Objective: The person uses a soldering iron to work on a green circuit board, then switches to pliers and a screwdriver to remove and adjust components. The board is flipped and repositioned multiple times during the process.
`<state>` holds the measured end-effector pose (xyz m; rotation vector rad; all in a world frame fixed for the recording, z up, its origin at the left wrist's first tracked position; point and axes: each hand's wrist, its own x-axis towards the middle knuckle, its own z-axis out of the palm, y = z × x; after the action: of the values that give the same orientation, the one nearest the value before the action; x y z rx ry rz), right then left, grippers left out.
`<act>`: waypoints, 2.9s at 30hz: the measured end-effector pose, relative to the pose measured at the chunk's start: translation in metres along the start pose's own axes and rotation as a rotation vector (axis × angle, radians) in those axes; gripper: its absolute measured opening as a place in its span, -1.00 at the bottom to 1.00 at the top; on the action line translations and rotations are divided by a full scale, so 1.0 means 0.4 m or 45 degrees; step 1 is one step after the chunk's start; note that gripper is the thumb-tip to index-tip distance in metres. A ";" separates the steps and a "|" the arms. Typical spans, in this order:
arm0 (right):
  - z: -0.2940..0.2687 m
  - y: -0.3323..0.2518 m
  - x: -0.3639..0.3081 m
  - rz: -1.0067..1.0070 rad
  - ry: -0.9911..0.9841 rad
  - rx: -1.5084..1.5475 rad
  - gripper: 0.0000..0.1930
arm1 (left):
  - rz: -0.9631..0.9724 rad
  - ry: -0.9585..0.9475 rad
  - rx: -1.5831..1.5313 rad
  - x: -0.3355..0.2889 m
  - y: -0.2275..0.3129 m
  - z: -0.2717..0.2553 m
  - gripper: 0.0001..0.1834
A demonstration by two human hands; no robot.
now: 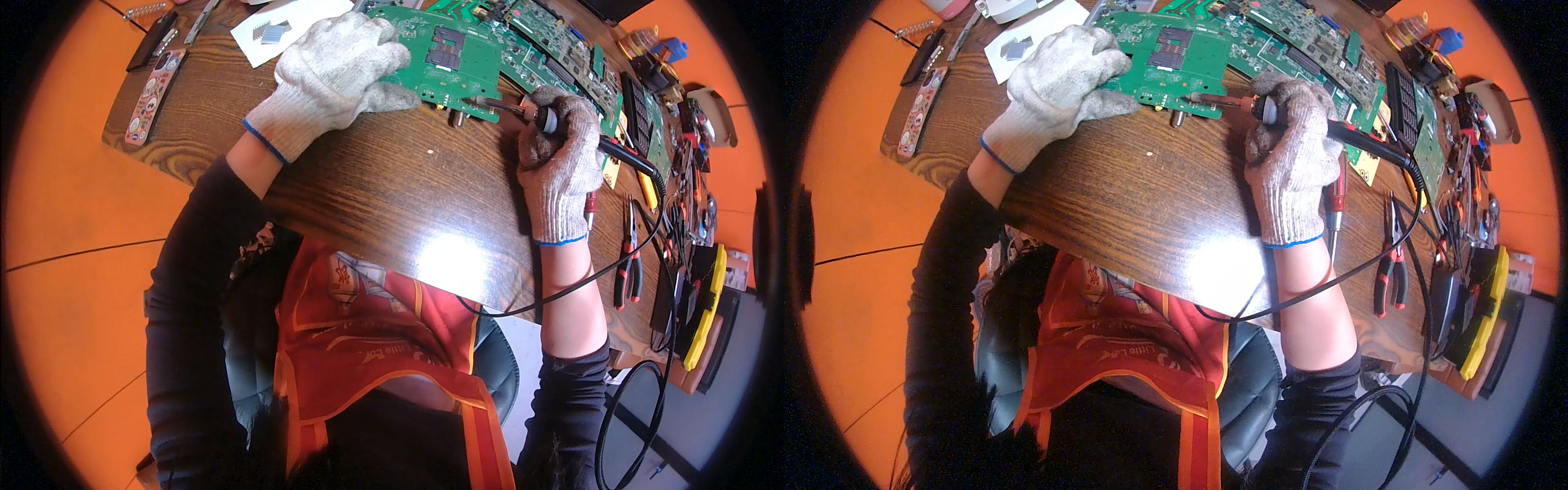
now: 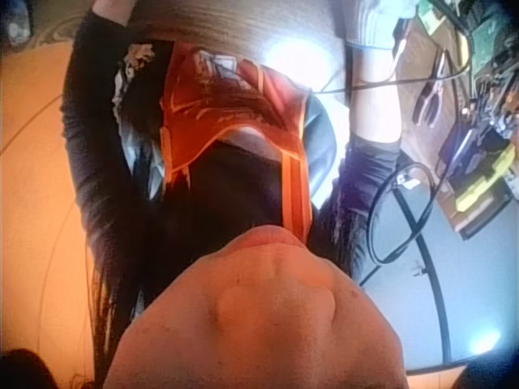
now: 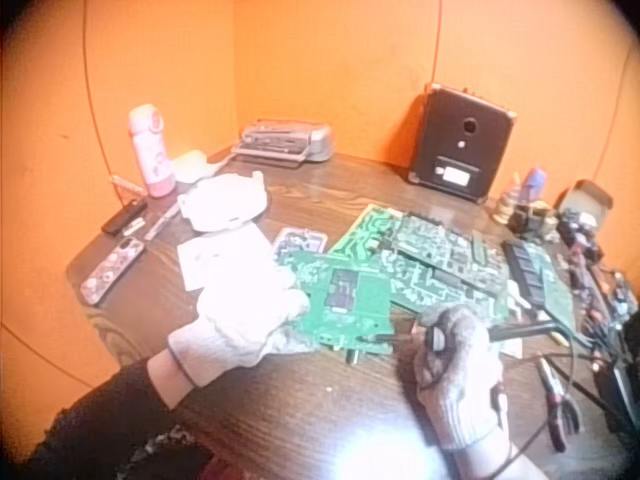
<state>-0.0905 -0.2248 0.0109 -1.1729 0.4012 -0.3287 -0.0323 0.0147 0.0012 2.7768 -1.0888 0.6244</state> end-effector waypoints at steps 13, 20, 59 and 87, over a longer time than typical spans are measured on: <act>-0.007 0.006 0.001 -0.029 -0.049 -0.013 -0.78 | 0.019 -0.024 0.009 0.000 -0.004 -0.002 -0.53; -0.003 0.003 -0.006 -0.053 -0.084 -0.050 -0.78 | 0.048 -0.020 0.032 0.005 -0.003 -0.008 -0.55; -0.011 0.013 0.006 -0.061 -0.141 0.045 -0.94 | 0.071 -0.003 -0.005 -0.002 -0.010 -0.003 -0.56; 0.003 -0.004 -0.015 -0.044 -0.107 -0.139 -0.84 | 0.067 -0.028 -0.005 0.005 -0.001 -0.017 -0.57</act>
<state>-0.0950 -0.2217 0.0137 -1.2971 0.3290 -0.2898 -0.0330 0.0154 0.0080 2.7664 -1.1694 0.5974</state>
